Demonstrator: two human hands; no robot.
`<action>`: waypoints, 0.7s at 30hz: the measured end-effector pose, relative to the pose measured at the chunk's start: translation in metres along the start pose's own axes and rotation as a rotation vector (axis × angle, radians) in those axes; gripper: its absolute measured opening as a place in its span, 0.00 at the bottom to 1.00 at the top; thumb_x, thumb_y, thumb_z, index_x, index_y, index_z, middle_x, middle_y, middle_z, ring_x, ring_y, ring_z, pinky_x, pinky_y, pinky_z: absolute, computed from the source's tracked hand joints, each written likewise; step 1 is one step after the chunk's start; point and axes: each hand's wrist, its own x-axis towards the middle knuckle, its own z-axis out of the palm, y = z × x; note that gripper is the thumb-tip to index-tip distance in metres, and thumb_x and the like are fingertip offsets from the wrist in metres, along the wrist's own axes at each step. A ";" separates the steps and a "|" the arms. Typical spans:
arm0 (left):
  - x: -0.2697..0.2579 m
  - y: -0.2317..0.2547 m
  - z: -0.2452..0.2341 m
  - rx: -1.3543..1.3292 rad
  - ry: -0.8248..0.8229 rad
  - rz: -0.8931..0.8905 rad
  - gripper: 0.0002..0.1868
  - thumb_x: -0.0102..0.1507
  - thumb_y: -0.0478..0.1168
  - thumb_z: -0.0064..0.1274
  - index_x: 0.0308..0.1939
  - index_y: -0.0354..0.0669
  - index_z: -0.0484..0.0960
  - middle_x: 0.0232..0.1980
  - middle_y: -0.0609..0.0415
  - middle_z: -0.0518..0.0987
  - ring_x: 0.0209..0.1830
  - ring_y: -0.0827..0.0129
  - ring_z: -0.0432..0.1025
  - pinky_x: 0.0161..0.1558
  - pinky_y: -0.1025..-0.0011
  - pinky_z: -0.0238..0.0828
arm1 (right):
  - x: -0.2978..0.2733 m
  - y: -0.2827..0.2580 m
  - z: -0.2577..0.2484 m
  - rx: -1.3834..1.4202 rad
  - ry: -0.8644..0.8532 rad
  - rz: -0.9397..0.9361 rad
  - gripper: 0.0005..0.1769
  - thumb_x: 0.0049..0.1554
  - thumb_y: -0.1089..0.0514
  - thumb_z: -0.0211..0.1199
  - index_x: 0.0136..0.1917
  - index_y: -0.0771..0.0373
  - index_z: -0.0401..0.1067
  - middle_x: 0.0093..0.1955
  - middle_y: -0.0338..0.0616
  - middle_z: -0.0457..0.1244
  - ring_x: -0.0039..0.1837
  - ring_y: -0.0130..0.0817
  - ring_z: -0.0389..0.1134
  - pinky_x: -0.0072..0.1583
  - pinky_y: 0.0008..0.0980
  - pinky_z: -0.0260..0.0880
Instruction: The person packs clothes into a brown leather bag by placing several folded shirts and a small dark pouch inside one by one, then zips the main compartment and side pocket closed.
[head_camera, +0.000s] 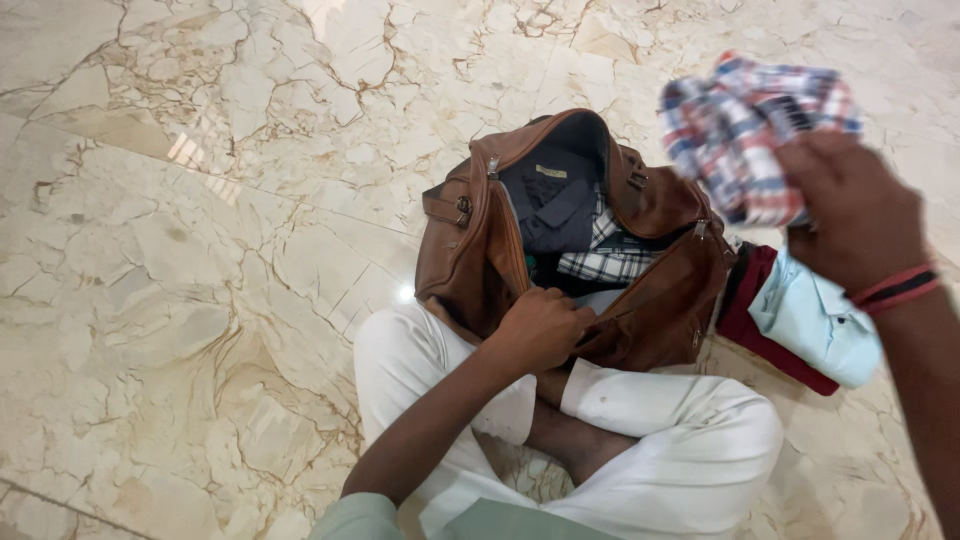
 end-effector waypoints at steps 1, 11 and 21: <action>-0.003 0.000 0.000 -0.006 0.019 -0.005 0.06 0.58 0.39 0.56 0.38 0.44 0.84 0.33 0.51 0.82 0.38 0.55 0.77 0.41 0.56 0.72 | 0.001 -0.031 0.009 0.096 0.022 -0.130 0.44 0.45 0.59 0.75 0.74 0.53 0.65 0.73 0.49 0.62 0.72 0.53 0.66 0.65 0.49 0.72; -0.003 0.002 -0.004 -0.122 0.074 0.088 0.10 0.56 0.40 0.57 0.40 0.45 0.85 0.32 0.50 0.82 0.37 0.55 0.77 0.42 0.55 0.71 | 0.017 -0.112 0.126 0.321 -0.249 -0.632 0.31 0.56 0.60 0.53 0.73 0.48 0.62 0.75 0.54 0.55 0.75 0.56 0.58 0.72 0.51 0.59; 0.013 0.044 -0.018 -0.185 -0.071 0.178 0.06 0.57 0.41 0.56 0.33 0.43 0.81 0.31 0.51 0.82 0.37 0.55 0.77 0.44 0.56 0.68 | 0.046 -0.151 0.155 0.062 -0.342 -0.847 0.22 0.55 0.49 0.57 0.63 0.47 0.71 0.75 0.48 0.57 0.74 0.49 0.56 0.66 0.54 0.62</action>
